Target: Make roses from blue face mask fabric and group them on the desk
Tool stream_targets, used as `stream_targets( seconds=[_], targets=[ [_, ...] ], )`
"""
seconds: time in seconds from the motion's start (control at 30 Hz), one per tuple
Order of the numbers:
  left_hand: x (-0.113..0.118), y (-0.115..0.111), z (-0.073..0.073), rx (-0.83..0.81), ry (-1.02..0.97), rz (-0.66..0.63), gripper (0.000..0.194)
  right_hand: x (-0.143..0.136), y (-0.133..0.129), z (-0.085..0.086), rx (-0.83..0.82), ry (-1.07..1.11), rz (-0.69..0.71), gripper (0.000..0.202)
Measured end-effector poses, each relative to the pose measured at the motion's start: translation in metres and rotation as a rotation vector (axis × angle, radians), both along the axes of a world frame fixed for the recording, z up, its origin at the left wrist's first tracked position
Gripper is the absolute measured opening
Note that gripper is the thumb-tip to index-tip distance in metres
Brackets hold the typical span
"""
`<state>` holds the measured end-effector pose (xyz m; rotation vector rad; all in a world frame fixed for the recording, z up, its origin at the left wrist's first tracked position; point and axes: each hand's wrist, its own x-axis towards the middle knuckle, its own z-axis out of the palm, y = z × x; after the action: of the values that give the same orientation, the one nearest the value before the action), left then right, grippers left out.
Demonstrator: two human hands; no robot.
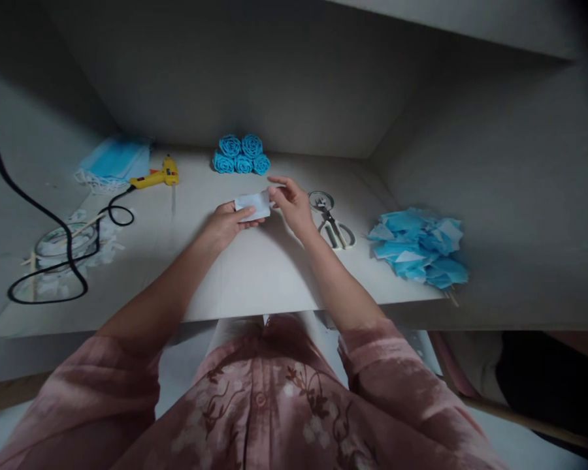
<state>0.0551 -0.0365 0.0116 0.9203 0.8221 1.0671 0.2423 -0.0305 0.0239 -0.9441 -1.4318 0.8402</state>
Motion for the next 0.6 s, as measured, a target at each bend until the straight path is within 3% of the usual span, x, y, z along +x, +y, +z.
stream_targets(
  seconds=[0.1, 0.23, 0.47, 0.6],
  targets=[
    [0.002, 0.0, 0.001, -0.002, -0.056, 0.085, 0.029, 0.01, -0.006, 0.016, 0.05, -0.037, -0.038, 0.052],
    [0.004, -0.002, 0.003, 0.027, -0.1, 0.104, 0.026, 0.026, -0.018, 0.032, 0.05, -0.273, 0.094, 0.042],
    [0.008, -0.008, 0.005, 0.036, -0.085, 0.029, 0.024, 0.033, -0.032, 0.011, 0.002, -0.292, 0.168, 0.027],
    [0.009, -0.009, 0.001, 0.062, -0.068, 0.012, 0.03, 0.028, -0.029, 0.01, 0.03, -0.306, 0.173, 0.016]
  ],
)
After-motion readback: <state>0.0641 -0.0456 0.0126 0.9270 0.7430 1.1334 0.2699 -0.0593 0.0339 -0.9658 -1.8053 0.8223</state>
